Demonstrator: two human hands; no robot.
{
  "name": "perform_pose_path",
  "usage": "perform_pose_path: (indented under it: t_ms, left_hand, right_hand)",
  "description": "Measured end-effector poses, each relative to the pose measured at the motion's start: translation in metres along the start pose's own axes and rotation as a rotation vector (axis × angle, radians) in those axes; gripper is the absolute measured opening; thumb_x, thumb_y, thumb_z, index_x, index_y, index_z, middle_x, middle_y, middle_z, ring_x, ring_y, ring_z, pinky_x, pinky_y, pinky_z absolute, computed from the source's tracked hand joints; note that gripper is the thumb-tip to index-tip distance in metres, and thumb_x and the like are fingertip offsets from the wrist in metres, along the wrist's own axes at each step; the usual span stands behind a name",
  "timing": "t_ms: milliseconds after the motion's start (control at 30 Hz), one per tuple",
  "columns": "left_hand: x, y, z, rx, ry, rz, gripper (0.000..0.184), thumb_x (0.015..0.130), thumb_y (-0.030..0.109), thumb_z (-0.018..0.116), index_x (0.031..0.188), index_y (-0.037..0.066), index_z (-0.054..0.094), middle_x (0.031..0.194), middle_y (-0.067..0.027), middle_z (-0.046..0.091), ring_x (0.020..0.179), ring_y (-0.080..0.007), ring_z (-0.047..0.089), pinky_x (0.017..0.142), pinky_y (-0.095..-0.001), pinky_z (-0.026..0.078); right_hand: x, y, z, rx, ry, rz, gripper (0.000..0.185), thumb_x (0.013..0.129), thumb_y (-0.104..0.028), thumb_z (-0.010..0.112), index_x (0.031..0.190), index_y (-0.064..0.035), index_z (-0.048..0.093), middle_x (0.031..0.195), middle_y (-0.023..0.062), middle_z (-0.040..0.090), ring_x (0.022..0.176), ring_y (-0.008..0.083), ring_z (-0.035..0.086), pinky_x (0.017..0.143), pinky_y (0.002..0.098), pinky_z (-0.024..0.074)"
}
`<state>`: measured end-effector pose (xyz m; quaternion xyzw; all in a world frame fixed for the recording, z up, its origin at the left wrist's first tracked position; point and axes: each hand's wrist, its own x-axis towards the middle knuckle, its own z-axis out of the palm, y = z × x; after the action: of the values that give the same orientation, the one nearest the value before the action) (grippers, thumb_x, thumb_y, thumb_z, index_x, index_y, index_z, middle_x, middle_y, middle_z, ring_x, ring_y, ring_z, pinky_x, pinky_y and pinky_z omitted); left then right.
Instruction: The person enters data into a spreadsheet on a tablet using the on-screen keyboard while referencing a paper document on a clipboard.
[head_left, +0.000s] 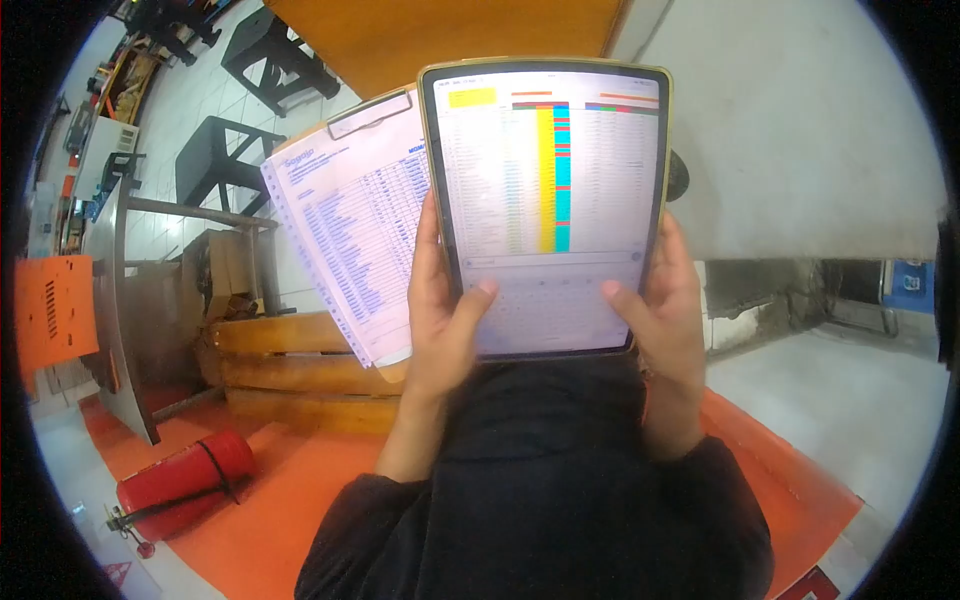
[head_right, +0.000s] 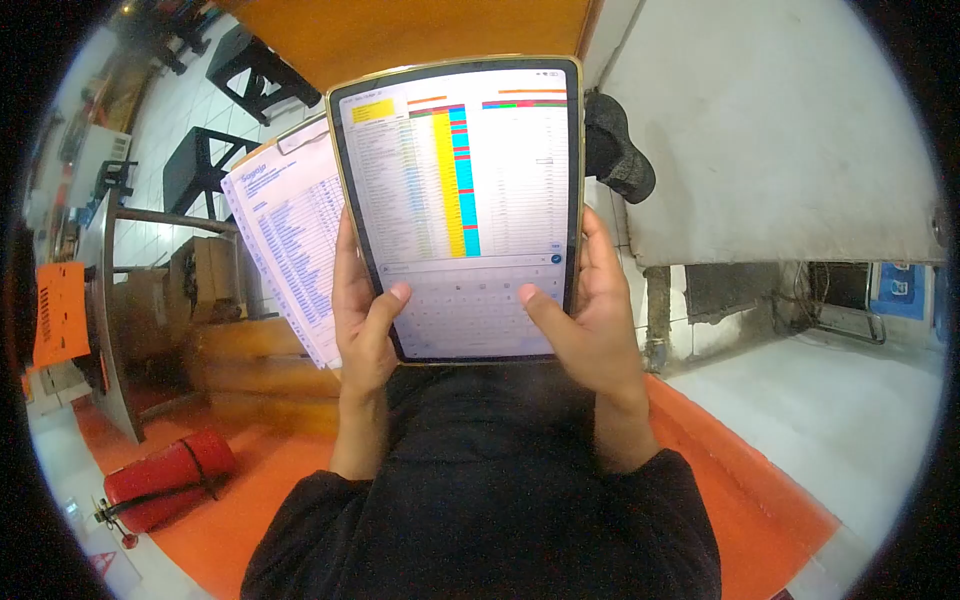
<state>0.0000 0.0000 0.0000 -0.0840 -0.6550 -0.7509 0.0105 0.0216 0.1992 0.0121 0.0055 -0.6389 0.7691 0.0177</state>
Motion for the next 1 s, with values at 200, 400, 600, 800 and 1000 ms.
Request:
perform_pose_path:
  t_ms: [200, 400, 600, 800, 1000]
  left_hand:
    - [0.0022, 0.0008, 0.0015, -0.008, 0.052, -0.014, 0.076, 0.078, -0.002, 0.046, 0.147, -0.002, 0.016, 0.152, -0.0185, 0.022, 0.14, -0.0272, 0.023, 0.115, -0.037, 0.014]
    - [0.0029, -0.0002, -0.0018, 0.027, 0.048, -0.019, 0.075, 0.081, -0.003, 0.046, 0.148, 0.0, 0.014, 0.152, -0.0189, 0.021, 0.141, -0.0273, 0.022, 0.114, -0.0365, 0.015]
    - [0.0014, -0.0017, -0.0026, 0.077, 0.014, 0.029, 0.085, 0.075, 0.004, 0.057, 0.148, 0.0, 0.014, 0.15, -0.021, 0.025, 0.137, -0.0301, 0.028, 0.113, -0.0388, 0.02]
    - [0.0032, -0.0017, -0.0041, 0.089, -0.019, 0.058, 0.086, 0.073, 0.001, 0.055, 0.148, -0.001, 0.014, 0.15, -0.0212, 0.025, 0.138, -0.0296, 0.027, 0.114, -0.0385, 0.019]
    - [0.0032, -0.0014, -0.0015, 0.069, 0.036, 0.006, 0.079, 0.074, -0.004, 0.045, 0.148, -0.001, 0.016, 0.152, -0.0195, 0.022, 0.141, -0.0276, 0.022, 0.115, -0.0373, 0.015]
  right_hand:
    - [0.0014, 0.0003, 0.0035, -0.016, 0.016, -0.026, 0.07, 0.077, 0.012, 0.053, 0.139, 0.0071, 0.022, 0.134, 0.0167, 0.042, 0.127, 0.0206, 0.04, 0.107, 0.0331, 0.0294]
    - [0.0013, 0.001, 0.0036, -0.019, 0.025, -0.02, 0.07, 0.077, 0.012, 0.053, 0.14, 0.0069, 0.022, 0.135, 0.0164, 0.041, 0.127, 0.0204, 0.04, 0.107, 0.0329, 0.0289]
    - [0.0015, -0.003, 0.0041, 0.019, 0.012, -0.002, 0.07, 0.077, 0.013, 0.053, 0.14, 0.0076, 0.022, 0.134, 0.0166, 0.042, 0.127, 0.0203, 0.04, 0.107, 0.0326, 0.0293]
    - [0.0018, -0.0005, 0.0015, 0.001, 0.006, -0.025, 0.071, 0.077, 0.013, 0.053, 0.14, 0.0077, 0.021, 0.133, 0.0161, 0.043, 0.126, 0.0197, 0.041, 0.107, 0.0325, 0.0296]
    - [0.0005, -0.0027, 0.0018, 0.015, 0.011, 0.027, 0.071, 0.076, 0.014, 0.053, 0.14, 0.0073, 0.021, 0.134, 0.016, 0.042, 0.126, 0.0193, 0.04, 0.107, 0.0323, 0.0294]
